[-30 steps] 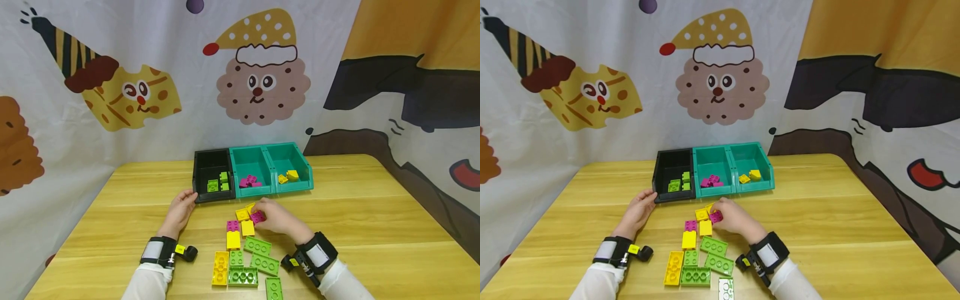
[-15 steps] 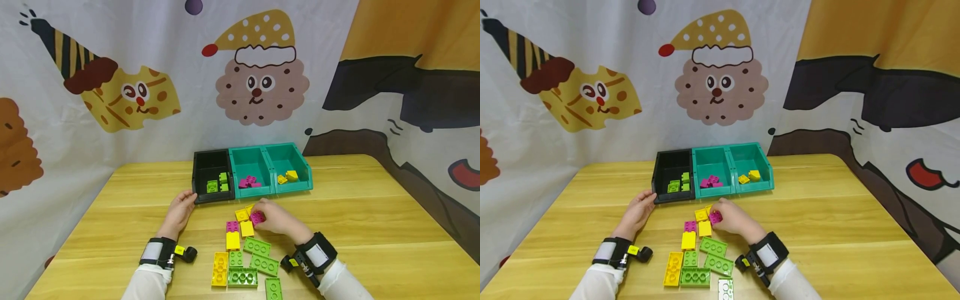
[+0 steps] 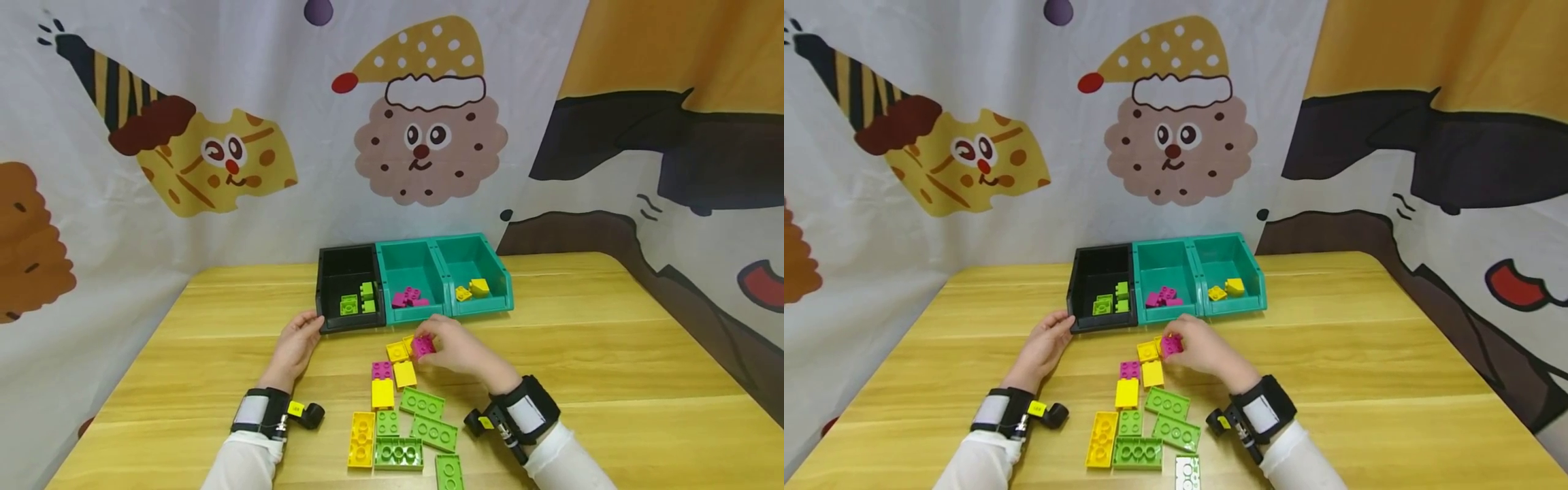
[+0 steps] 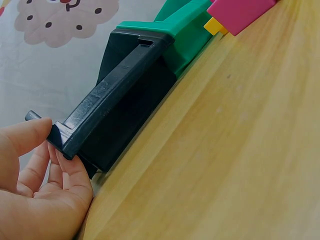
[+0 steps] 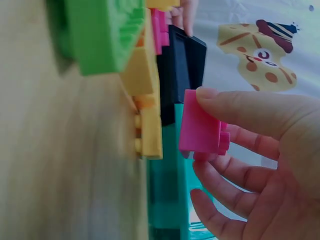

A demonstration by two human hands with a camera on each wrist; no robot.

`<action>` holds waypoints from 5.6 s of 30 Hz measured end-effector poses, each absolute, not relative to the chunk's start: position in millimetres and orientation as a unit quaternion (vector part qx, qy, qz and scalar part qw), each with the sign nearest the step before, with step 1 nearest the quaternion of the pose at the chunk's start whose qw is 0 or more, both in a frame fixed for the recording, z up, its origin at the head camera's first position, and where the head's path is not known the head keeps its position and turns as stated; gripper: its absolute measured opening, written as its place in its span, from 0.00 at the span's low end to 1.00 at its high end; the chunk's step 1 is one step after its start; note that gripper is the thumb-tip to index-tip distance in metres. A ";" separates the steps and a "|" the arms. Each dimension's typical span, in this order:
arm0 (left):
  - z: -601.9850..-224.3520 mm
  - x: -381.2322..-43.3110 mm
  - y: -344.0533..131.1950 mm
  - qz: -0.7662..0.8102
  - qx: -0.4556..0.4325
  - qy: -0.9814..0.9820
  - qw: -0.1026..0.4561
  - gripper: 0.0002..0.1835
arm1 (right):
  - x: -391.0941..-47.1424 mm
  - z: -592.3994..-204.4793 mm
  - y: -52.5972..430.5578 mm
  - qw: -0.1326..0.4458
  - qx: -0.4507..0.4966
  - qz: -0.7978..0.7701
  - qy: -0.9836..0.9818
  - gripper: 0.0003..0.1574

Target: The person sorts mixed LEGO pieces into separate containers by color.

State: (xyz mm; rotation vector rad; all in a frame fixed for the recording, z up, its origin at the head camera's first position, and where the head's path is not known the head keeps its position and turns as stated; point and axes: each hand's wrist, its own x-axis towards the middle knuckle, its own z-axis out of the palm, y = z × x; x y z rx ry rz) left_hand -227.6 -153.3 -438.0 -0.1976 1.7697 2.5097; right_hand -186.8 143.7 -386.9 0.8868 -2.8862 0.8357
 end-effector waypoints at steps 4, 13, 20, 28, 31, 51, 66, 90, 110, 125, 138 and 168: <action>-438.4 -227.1 -152.7 0.814 -0.066 0.577 0.031 0.06 | -187.3 -380.0 146.9 0.014 0.283 0.276 -0.918 0.17; -438.1 -228.1 -151.7 0.809 -0.067 0.584 0.030 0.04 | -192.0 -372.0 148.5 0.040 0.273 0.283 -0.919 0.17; -438.0 -228.8 -152.0 0.810 -0.064 0.582 0.032 0.04 | -197.5 -365.6 149.6 0.056 0.264 0.290 -0.918 0.20; -438.3 -227.8 -152.7 0.816 -0.065 0.574 0.029 0.06 | -212.8 -355.2 145.7 0.062 0.241 0.284 -0.926 0.23; -438.9 -227.2 -153.0 0.815 -0.066 0.574 0.031 0.06 | -222.6 -351.8 144.6 0.063 0.226 0.278 -0.931 0.23; -438.4 -229.2 -153.2 0.816 -0.071 0.573 0.034 0.04 | -270.6 -367.1 111.5 0.069 0.153 0.206 -0.964 0.23; -438.9 -229.5 -152.8 0.818 -0.072 0.569 0.031 0.05 | -278.7 -382.8 107.6 0.051 0.133 0.173 -0.975 0.24; -440.0 -229.7 -152.7 0.821 -0.066 0.567 0.025 0.08 | -263.9 -368.4 110.7 0.085 0.132 0.228 -0.961 0.28; -439.7 -229.8 -153.2 0.825 -0.063 0.561 0.025 0.08 | -230.7 -367.4 120.3 0.088 0.172 0.314 -0.929 0.16; -441.5 -230.7 -153.2 0.823 -0.064 0.564 0.023 0.09 | -197.1 -371.1 128.2 0.105 0.195 0.365 -0.904 0.14; -440.7 -230.1 -154.1 0.810 -0.070 0.582 0.029 0.04 | -182.2 -374.5 143.8 0.119 0.194 0.385 -0.895 0.12; -439.0 -228.3 -153.5 0.810 -0.063 0.583 0.030 0.04 | -143.5 -371.6 141.0 -0.097 0.204 0.260 -0.939 0.58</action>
